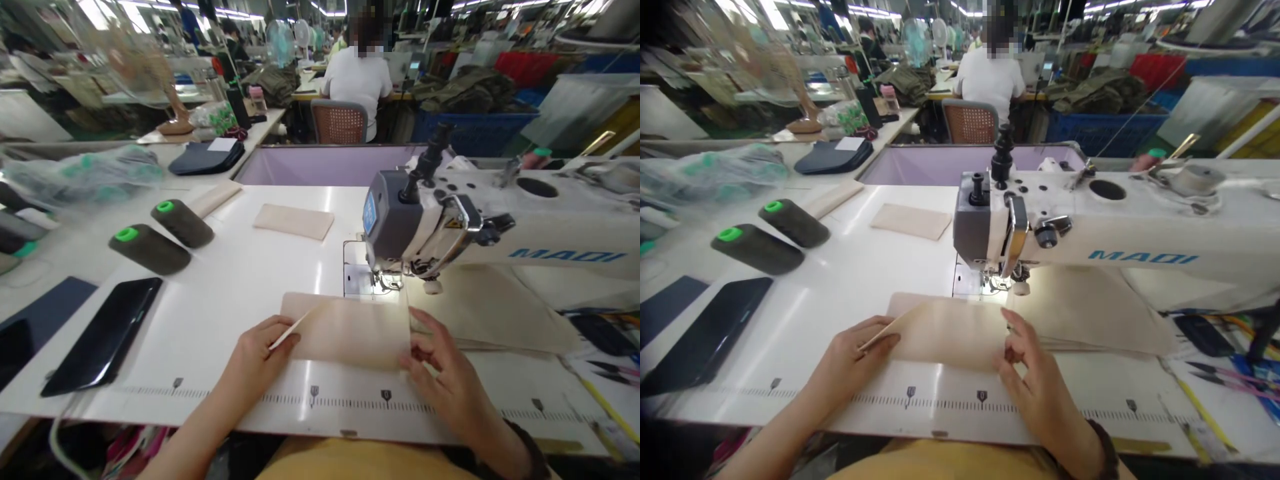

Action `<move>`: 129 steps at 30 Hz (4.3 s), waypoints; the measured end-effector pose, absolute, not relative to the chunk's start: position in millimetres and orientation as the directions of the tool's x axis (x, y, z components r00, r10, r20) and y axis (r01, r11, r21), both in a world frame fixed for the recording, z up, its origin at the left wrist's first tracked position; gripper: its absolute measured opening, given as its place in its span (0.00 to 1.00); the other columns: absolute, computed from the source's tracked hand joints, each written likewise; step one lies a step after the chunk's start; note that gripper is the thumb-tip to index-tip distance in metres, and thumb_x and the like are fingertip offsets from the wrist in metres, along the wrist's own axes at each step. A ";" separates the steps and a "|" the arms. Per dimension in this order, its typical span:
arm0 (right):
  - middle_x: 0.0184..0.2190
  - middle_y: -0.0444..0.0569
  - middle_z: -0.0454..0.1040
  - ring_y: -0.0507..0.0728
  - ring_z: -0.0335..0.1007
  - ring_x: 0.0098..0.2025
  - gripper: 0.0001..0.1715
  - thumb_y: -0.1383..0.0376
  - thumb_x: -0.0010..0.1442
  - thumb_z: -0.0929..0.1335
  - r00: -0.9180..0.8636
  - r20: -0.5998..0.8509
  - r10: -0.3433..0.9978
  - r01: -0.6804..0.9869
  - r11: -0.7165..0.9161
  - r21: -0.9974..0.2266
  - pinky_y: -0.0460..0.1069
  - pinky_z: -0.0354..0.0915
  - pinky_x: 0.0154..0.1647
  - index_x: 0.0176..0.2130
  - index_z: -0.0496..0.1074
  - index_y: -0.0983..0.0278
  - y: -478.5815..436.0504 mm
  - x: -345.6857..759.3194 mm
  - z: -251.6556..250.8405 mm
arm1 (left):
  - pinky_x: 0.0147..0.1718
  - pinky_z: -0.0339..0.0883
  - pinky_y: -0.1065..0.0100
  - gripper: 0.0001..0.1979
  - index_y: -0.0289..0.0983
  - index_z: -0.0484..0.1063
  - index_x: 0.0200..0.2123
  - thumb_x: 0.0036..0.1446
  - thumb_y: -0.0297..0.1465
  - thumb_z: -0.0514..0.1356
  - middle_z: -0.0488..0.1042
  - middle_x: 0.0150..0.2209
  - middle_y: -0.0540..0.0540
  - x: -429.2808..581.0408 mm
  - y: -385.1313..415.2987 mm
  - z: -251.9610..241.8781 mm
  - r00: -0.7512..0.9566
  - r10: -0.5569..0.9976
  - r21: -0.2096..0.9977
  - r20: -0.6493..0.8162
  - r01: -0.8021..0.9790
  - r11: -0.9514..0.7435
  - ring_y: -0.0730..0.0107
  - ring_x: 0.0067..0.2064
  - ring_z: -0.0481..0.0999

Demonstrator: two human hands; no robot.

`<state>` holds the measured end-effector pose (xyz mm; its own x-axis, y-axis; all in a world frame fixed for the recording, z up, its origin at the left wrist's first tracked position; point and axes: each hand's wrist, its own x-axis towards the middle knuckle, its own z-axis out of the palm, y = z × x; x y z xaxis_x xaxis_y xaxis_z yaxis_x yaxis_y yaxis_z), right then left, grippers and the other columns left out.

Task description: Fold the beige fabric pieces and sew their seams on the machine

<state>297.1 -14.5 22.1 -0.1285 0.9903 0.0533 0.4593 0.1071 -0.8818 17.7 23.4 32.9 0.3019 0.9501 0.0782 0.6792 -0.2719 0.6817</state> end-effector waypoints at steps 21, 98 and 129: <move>0.23 0.45 0.72 0.52 0.67 0.23 0.10 0.64 0.53 0.64 -0.042 -0.046 0.998 0.637 -0.008 -0.771 0.44 0.63 0.25 0.35 0.73 0.64 -7.1 287.1 21.6 | 0.35 0.69 0.77 0.10 0.38 0.70 0.40 0.60 0.30 0.51 0.70 0.35 0.47 8.2 21.6 11.0 0.406 0.843 0.422 0.352 0.735 -0.530 0.73 0.35 0.73; 0.57 0.57 0.58 0.61 0.49 0.59 0.19 0.63 0.62 0.60 -0.563 0.122 0.818 0.777 0.573 -0.258 0.63 0.48 0.58 0.51 0.63 0.69 1.0 245.4 14.1 | 0.48 0.62 0.52 0.20 0.33 0.62 0.52 0.57 0.35 0.54 0.61 0.50 0.36 64.3 25.1 2.7 0.565 0.798 0.051 0.211 0.808 -0.586 0.51 0.50 0.61; 0.38 0.52 0.68 0.57 0.61 0.38 0.12 0.65 0.61 0.62 -0.754 0.193 0.627 0.629 0.775 -0.059 0.53 0.56 0.41 0.43 0.69 0.66 54.7 317.4 25.2 | 0.49 0.61 0.60 0.10 0.30 0.67 0.43 0.58 0.28 0.54 0.67 0.46 0.38 118.9 86.2 29.2 0.808 0.589 0.093 0.022 0.585 -0.806 0.58 0.50 0.66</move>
<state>317.4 54.7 25.2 -0.7544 0.6273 0.1932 0.6292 0.7750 -0.0591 118.9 86.2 29.2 0.8077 0.5891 0.0224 0.5850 -0.8057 0.0927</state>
